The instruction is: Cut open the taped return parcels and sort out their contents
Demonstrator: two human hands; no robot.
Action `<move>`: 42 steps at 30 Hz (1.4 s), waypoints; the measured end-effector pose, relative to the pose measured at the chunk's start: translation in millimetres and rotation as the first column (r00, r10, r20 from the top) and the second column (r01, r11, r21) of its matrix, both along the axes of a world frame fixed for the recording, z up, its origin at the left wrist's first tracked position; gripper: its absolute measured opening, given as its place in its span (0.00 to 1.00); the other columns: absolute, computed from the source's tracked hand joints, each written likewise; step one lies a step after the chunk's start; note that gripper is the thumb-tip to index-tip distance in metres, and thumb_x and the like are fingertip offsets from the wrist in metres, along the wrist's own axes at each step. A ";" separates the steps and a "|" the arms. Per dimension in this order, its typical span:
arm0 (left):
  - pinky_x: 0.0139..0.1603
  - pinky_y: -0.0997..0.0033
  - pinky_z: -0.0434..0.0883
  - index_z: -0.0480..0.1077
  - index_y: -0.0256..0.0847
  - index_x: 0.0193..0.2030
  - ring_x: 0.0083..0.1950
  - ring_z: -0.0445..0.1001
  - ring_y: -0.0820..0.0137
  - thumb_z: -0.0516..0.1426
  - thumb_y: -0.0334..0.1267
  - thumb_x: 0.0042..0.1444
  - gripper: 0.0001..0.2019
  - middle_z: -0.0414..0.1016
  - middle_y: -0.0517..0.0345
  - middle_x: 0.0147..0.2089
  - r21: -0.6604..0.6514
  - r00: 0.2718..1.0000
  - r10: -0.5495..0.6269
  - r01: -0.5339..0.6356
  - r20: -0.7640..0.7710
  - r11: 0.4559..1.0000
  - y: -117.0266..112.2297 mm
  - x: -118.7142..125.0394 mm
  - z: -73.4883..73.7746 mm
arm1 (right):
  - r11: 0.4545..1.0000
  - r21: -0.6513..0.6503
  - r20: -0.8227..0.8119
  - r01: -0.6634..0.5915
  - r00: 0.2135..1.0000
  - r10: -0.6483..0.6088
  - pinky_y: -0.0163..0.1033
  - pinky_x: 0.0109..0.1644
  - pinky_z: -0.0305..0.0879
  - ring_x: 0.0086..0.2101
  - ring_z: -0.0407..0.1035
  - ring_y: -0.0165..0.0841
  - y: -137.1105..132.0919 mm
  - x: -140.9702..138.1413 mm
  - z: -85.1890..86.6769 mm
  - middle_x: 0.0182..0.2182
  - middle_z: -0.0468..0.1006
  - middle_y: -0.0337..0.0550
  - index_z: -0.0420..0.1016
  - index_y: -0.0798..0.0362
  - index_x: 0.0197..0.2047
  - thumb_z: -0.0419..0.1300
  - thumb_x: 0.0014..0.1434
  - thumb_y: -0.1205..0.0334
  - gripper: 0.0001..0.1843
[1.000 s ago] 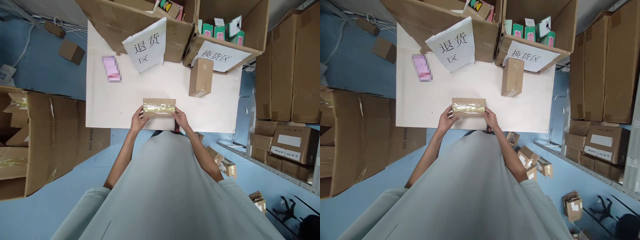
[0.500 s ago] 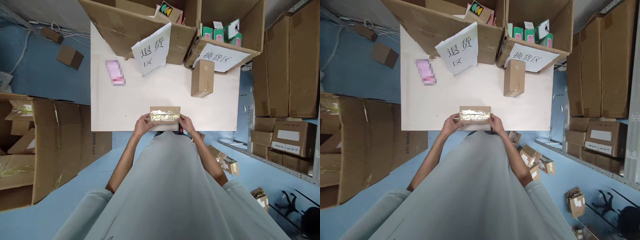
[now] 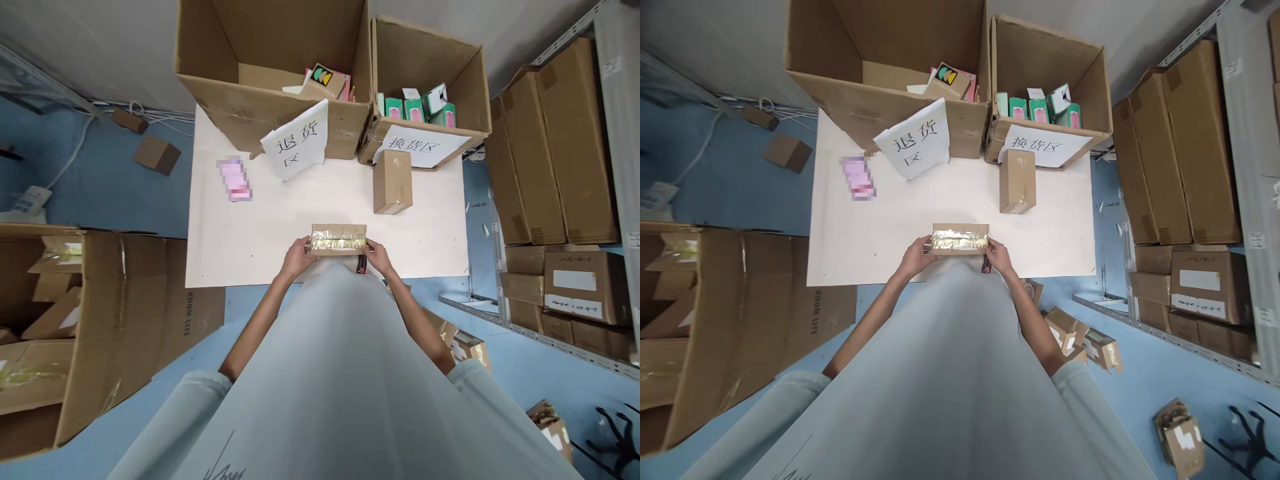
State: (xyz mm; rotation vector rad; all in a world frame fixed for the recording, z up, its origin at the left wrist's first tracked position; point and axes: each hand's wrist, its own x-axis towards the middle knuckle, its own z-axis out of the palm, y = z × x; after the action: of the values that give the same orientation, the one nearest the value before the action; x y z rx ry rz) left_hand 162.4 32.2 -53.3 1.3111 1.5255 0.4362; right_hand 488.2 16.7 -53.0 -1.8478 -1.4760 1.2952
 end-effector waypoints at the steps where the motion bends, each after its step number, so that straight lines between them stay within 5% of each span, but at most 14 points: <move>1: 0.65 0.51 0.82 0.76 0.42 0.71 0.59 0.86 0.51 0.73 0.34 0.49 0.39 0.81 0.43 0.68 -0.005 1.000 0.026 -0.026 0.002 1.000 1.7 0.3 -1.5 | 1.000 0.001 -0.015 -0.006 1.000 0.006 0.55 0.65 0.80 0.53 0.84 0.50 3.7 0.3 -0.9 0.52 0.92 0.48 0.87 0.51 0.54 0.61 0.67 0.45 0.24; 8: 0.74 0.44 0.78 0.75 0.41 0.72 0.71 0.82 0.46 0.69 0.32 0.49 0.40 0.79 0.40 0.74 -0.086 0.972 0.201 -0.192 0.125 0.978 -5.9 11.0 -13.9 | 0.999 -0.043 -0.159 -0.015 0.987 0.008 0.58 0.75 0.73 0.66 0.78 0.51 4.5 3.2 -15.1 0.71 0.83 0.47 0.73 0.47 0.80 0.75 0.54 0.53 0.51; 13: 0.77 0.44 0.77 0.76 0.39 0.71 0.74 0.79 0.47 0.70 0.35 0.49 0.38 0.82 0.40 0.72 -0.080 0.954 0.250 -0.239 0.163 0.968 -23.4 9.1 -14.3 | 0.999 -0.029 -0.184 0.044 0.982 -0.049 0.59 0.78 0.72 0.74 0.72 0.53 -9.8 6.4 -18.9 0.76 0.76 0.55 0.72 0.52 0.80 0.73 0.59 0.44 0.50; 19: 0.74 0.46 0.79 0.74 0.35 0.73 0.72 0.81 0.48 0.69 0.50 0.63 0.35 0.84 0.36 0.67 -0.072 0.922 0.369 -0.363 0.115 0.929 -27.7 1.4 -6.0 | 0.999 -0.028 -0.044 0.034 0.998 -0.036 0.59 0.72 0.77 0.64 0.83 0.51 3.1 6.8 -11.1 0.62 0.89 0.56 0.77 0.50 0.75 0.66 0.71 0.38 0.37; 23: 0.74 0.45 0.79 0.76 0.35 0.71 0.70 0.82 0.47 0.65 0.44 0.66 0.29 0.80 0.35 0.73 -0.125 0.925 0.377 -0.369 0.044 0.921 -21.1 4.5 -9.2 | 0.995 -0.104 0.030 -0.003 1.000 0.006 0.56 0.75 0.75 0.65 0.82 0.49 17.0 -3.2 -16.7 0.63 0.88 0.57 0.79 0.53 0.72 0.63 0.76 0.45 0.30; 28: 0.74 0.45 0.78 0.73 0.38 0.75 0.73 0.80 0.47 0.67 0.44 0.65 0.32 0.75 0.35 0.78 -0.189 0.933 0.355 -0.340 0.052 0.921 -37.2 6.0 -17.1 | 0.984 -0.175 -0.007 -0.037 0.999 0.037 0.55 0.77 0.73 0.67 0.81 0.50 1.3 -9.4 -24.0 0.70 0.83 0.60 0.77 0.55 0.74 0.64 0.75 0.49 0.31; 35: 0.75 0.42 0.77 0.72 0.39 0.74 0.78 0.75 0.44 0.75 0.35 0.51 0.43 0.74 0.32 0.78 -0.253 0.919 0.378 -0.340 0.116 0.906 -70.6 11.5 -22.3 | 0.974 -0.208 -0.140 -0.086 0.988 0.057 0.59 0.75 0.76 0.69 0.78 0.49 -28.6 -8.3 -27.3 0.69 0.84 0.46 0.76 0.46 0.76 0.70 0.65 0.53 0.37; 42: 0.79 0.43 0.75 0.72 0.38 0.74 0.79 0.75 0.46 0.73 0.33 0.53 0.41 0.79 0.34 0.73 -0.209 0.888 0.444 -0.415 0.121 0.886 -74.7 6.3 -16.8 | 0.985 -0.167 -0.215 -0.036 0.977 -0.001 0.61 0.78 0.74 0.73 0.74 0.52 -34.4 -2.3 -23.5 0.71 0.82 0.48 0.79 0.47 0.75 0.71 0.65 0.44 0.38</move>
State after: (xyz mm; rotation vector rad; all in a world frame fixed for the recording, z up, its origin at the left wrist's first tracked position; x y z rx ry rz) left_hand 168.7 -42.4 -70.1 0.7685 1.6708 0.6577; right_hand 485.9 -17.7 -76.5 -1.7346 -1.3062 1.6179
